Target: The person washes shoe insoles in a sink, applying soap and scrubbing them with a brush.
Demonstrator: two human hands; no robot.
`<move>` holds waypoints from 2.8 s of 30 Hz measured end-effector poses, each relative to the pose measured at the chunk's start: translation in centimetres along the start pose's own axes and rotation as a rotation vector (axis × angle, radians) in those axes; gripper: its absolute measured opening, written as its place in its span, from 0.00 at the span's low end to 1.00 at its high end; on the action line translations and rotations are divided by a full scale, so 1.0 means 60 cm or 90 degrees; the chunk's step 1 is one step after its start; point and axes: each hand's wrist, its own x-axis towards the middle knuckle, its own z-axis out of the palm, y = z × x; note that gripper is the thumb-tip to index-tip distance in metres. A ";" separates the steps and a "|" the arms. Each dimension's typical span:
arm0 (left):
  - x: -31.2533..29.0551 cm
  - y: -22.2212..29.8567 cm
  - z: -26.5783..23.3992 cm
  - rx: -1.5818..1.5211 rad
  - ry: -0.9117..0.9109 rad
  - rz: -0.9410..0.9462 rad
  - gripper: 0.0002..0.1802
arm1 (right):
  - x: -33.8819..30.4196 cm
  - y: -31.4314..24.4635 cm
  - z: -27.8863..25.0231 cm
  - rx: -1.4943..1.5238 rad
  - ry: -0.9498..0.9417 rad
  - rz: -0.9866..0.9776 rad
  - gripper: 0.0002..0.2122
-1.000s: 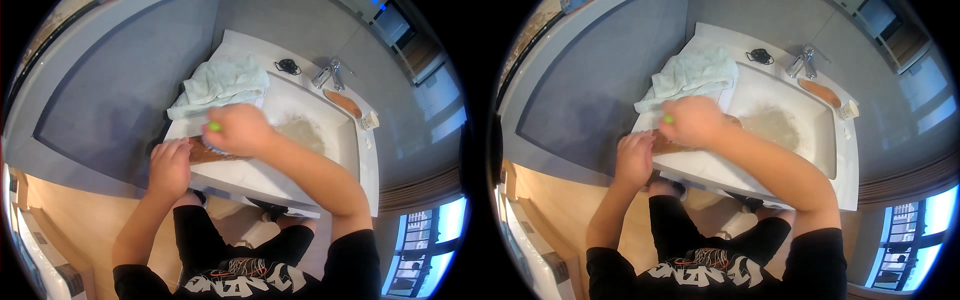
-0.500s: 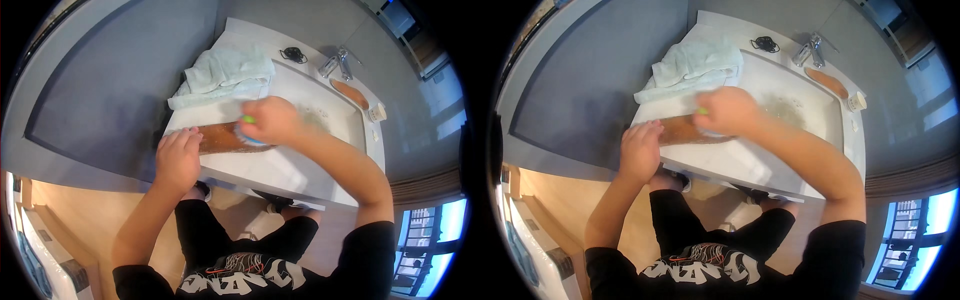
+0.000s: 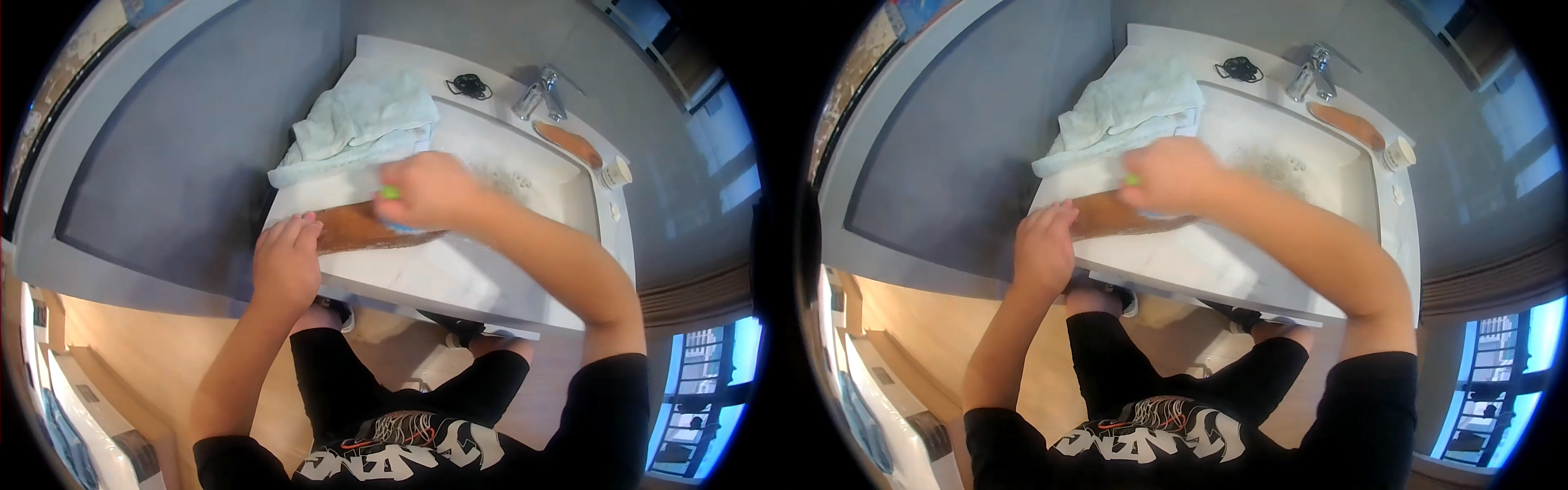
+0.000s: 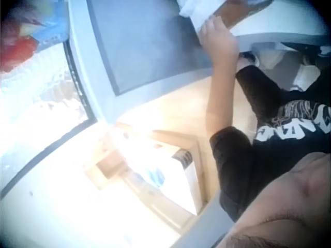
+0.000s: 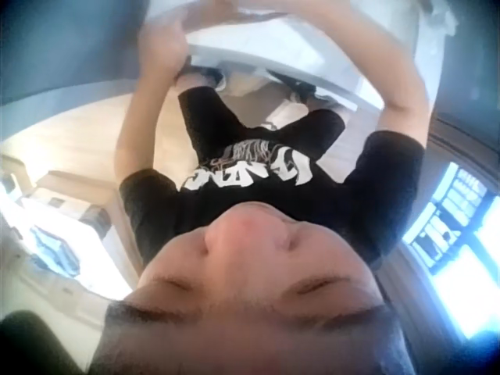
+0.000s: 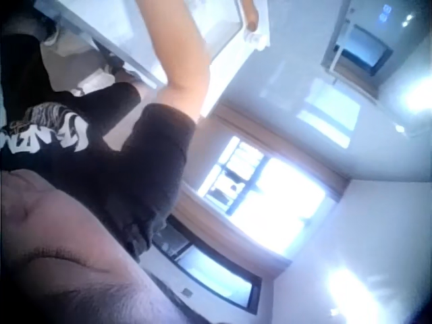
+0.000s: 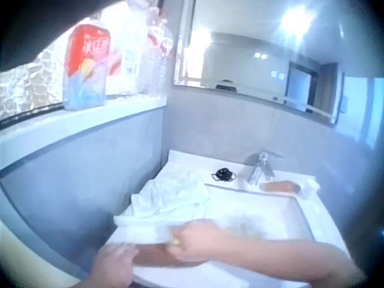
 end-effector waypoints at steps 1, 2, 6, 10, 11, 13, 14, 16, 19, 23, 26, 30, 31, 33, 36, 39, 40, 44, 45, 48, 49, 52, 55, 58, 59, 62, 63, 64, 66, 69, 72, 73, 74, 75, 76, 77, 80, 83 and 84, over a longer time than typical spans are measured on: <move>-0.001 -0.002 0.005 -0.009 -0.001 0.004 0.10 | 0.028 -0.035 0.015 0.016 0.022 -0.018 0.14; -0.001 -0.004 0.004 -0.010 -0.001 0.007 0.10 | 0.042 -0.055 0.020 0.034 0.044 -0.041 0.15; 0.000 -0.010 -0.011 0.009 -0.054 -0.038 0.11 | 0.008 -0.005 0.006 0.011 -0.020 0.016 0.16; 0.007 -0.006 -0.014 0.035 -0.037 -0.003 0.12 | -0.047 0.067 -0.019 -0.018 -0.044 0.108 0.15; 0.008 -0.007 -0.014 0.033 -0.036 0.004 0.12 | -0.052 0.066 -0.027 -0.020 -0.014 0.114 0.15; 0.005 -0.011 -0.018 0.050 -0.065 0.005 0.11 | -0.036 0.054 -0.040 0.002 0.077 0.110 0.14; 0.005 -0.013 -0.019 0.054 -0.065 0.012 0.11 | -0.022 0.045 -0.048 0.025 0.162 0.099 0.14; 0.007 -0.017 -0.023 0.039 -0.123 -0.016 0.11 | -0.002 0.030 -0.077 0.041 0.162 0.118 0.15; 0.009 -0.019 -0.031 0.069 -0.121 0.024 0.12 | 0.021 -0.005 -0.058 0.085 0.152 0.118 0.16; 0.022 0.002 -0.036 0.081 -0.206 -0.064 0.13 | 0.021 -0.052 -0.006 0.076 -0.014 0.061 0.15; 0.013 0.002 -0.041 0.085 -0.137 -0.001 0.13 | -0.024 0.007 0.001 0.062 0.014 0.074 0.15; 0.015 -0.004 -0.025 0.071 -0.133 -0.013 0.13 | -0.009 0.009 -0.009 0.039 0.034 0.055 0.15; 0.011 -0.008 -0.023 0.072 -0.131 -0.013 0.12 | 0.007 -0.011 -0.009 0.035 0.038 0.023 0.15; 0.013 -0.001 -0.029 0.073 -0.137 -0.013 0.12 | 0.032 -0.057 0.000 0.039 0.024 0.004 0.15; 0.009 -0.007 -0.029 0.064 -0.078 0.027 0.11 | 0.011 -0.036 -0.001 0.043 0.003 -0.005 0.15; 0.012 -0.004 -0.027 0.048 -0.030 0.051 0.11 | -0.032 0.019 -0.002 0.037 0.001 0.038 0.15; 0.016 0.001 -0.021 0.035 -0.046 0.040 0.11 | -0.042 0.030 -0.003 0.028 0.005 0.075 0.16; 0.000 -0.017 -0.013 0.024 -0.033 0.030 0.11 | 0.036 -0.063 0.000 0.045 0.055 0.002 0.16; 0.003 -0.015 -0.010 0.034 -0.052 0.012 0.10 | 0.046 -0.084 0.006 0.042 0.023 -0.017 0.16; 0.004 -0.017 -0.023 0.025 -0.061 -0.009 0.10 | 0.012 -0.056 0.012 0.051 0.006 -0.031 0.16; 0.006 -0.013 -0.030 0.005 -0.040 -0.003 0.09 | -0.011 -0.029 0.001 0.053 0.031 -0.024 0.16; 0.011 -0.003 -0.025 -0.020 -0.010 0.015 0.09 | -0.053 0.030 -0.017 0.009 -0.021 0.092 0.17; 0.001 -0.018 -0.008 -0.016 -0.017 0.014 0.09 | 0.008 -0.035 0.000 0.038 0.036 0.049 0.17; -0.007 -0.026 -0.010 0.006 -0.031 -0.008 0.09 | 0.066 -0.108 0.019 0.017 -0.044 -0.004 0.17; -0.006 -0.023 -0.015 0.004 -0.033 -0.014 0.09 | 0.051 -0.095 0.020 0.018 -0.051 -0.006 0.17; -0.001 -0.016 -0.026 -0.008 0.015 0.013 0.09 | -0.015 -0.020 0.011 0.067 0.087 -0.056 0.15; 0.004 -0.013 -0.024 -0.026 0.014 0.015 0.09 | -0.027 -0.001 -0.001 0.036 0.046 -0.005 0.15; 0.004 -0.017 -0.021 -0.040 0.008 0.018 0.09 | -0.024 -0.004 -0.011 0.012 0.007 0.045 0.16; -0.003 -0.020 -0.011 -0.032 0.019 0.008 0.08 | 0.014 -0.033 -0.002 0.010 0.030 0.002 0.16; -0.006 -0.024 -0.004 -0.042 0.037 0.008 0.08 | 0.056 -0.101 0.022 -0.002 0.041 -0.044 0.15; -0.013 -0.028 -0.019 -0.057 0.047 -0.005 0.08 | 0.026 -0.078 0.021 -0.007 0.020 -0.049 0.15; -0.012 -0.025 -0.022 -0.075 0.050 -0.005 0.07 | 0.004 -0.055 0.009 -0.016 0.017 -0.023 0.16; -0.010 -0.022 -0.019 -0.079 0.057 -0.011 0.07 | -0.008 -0.037 0.002 -0.023 0.012 -0.027 0.16; -0.007 -0.018 -0.017 -0.084 0.035 -0.013 0.08 | -0.017 -0.021 -0.004 -0.028 -0.003 0.011 0.16; 0.001 -0.017 -0.015 -0.089 0.014 -0.010 0.08 | -0.019 -0.010 -0.011 -0.034 -0.011 0.052 0.17; -0.003 -0.022 -0.010 -0.091 0.015 -0.008 0.08 | -0.001 -0.032 -0.007 -0.036 -0.011 0.054 0.17; -0.014 -0.030 0.000 -0.095 0.046 -0.011 0.08 | 0.053 -0.097 0.013 0.019 0.028 0.009 0.18; -0.018 -0.031 -0.017 -0.077 0.038 -0.044 0.08 | 0.047 -0.097 0.021 -0.028 -0.018 -0.036 0.18; -0.017 -0.030 -0.021 -0.084 0.034 -0.033 0.08 | 0.017 -0.066 0.016 -0.030 -0.029 0.010 0.18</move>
